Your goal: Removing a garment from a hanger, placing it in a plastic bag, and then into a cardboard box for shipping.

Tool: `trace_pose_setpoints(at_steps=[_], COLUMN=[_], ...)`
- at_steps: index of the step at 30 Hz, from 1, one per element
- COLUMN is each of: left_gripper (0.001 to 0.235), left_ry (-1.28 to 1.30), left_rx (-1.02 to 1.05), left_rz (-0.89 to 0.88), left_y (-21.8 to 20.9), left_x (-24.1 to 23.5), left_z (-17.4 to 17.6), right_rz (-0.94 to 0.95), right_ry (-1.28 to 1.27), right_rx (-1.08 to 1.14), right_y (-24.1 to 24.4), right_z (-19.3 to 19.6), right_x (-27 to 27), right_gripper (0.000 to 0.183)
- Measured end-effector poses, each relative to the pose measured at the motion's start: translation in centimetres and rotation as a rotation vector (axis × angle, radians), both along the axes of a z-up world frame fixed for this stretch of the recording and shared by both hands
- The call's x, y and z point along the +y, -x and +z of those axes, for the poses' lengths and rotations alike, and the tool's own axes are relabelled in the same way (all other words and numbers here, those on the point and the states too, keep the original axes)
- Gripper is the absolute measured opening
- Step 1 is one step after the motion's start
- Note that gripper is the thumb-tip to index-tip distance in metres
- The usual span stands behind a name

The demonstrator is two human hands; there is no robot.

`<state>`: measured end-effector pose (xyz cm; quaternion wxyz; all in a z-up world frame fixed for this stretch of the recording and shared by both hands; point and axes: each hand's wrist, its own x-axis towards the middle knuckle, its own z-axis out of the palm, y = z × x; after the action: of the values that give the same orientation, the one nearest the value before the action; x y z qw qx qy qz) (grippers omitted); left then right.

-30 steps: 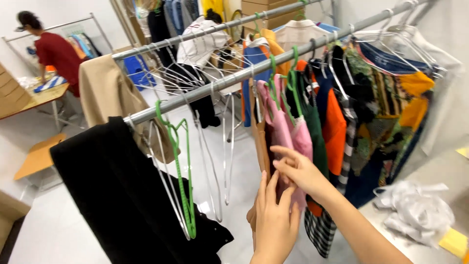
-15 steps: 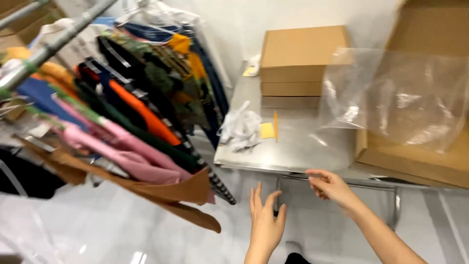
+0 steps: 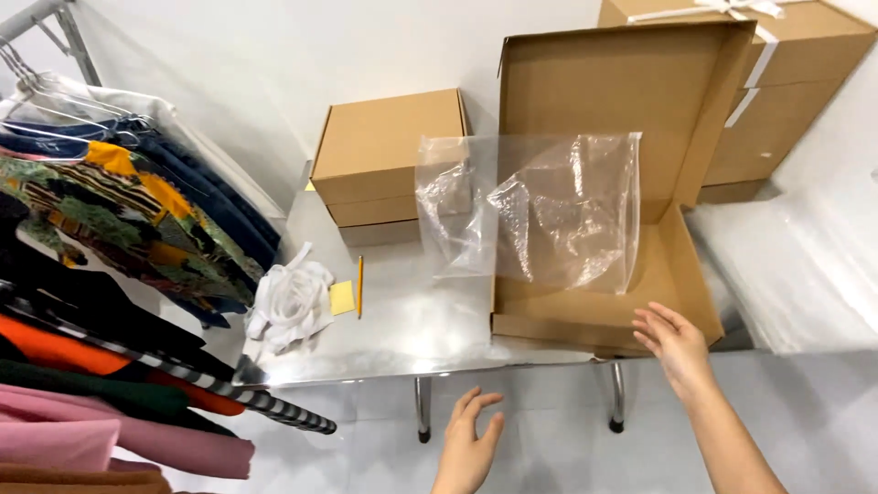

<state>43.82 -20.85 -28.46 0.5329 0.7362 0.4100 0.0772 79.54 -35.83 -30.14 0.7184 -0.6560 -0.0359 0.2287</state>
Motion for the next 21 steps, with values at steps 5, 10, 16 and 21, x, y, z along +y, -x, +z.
trace_pose_setpoints(at_steps=[5,10,16,21], left_gripper=[0.036,0.047,0.04,0.042], left_ry=[0.059,0.292,0.494,0.734], left_rx=[-0.07,-0.14,-0.129,-0.278], left_rz=[0.035,0.169,0.229,0.37], left_y=[-8.1,-14.1,-18.7,-24.0], left_x=[-4.0,-6.4,-7.8,-7.7], left_z=[-0.8,-3.2,0.0,1.9], right_rz=[0.081,0.323,0.399,0.389], right_ry=[0.076,0.454,0.487,0.241], right_rx=[0.019,0.056,-0.023,-0.091], right_y=[-9.8,-11.5,-14.1,-10.9], right_z=[-2.6,1.2,-4.2,0.7], right_x=[2.6,6.7,7.3,4.1], right_gripper=[0.055,0.092,0.034,0.022])
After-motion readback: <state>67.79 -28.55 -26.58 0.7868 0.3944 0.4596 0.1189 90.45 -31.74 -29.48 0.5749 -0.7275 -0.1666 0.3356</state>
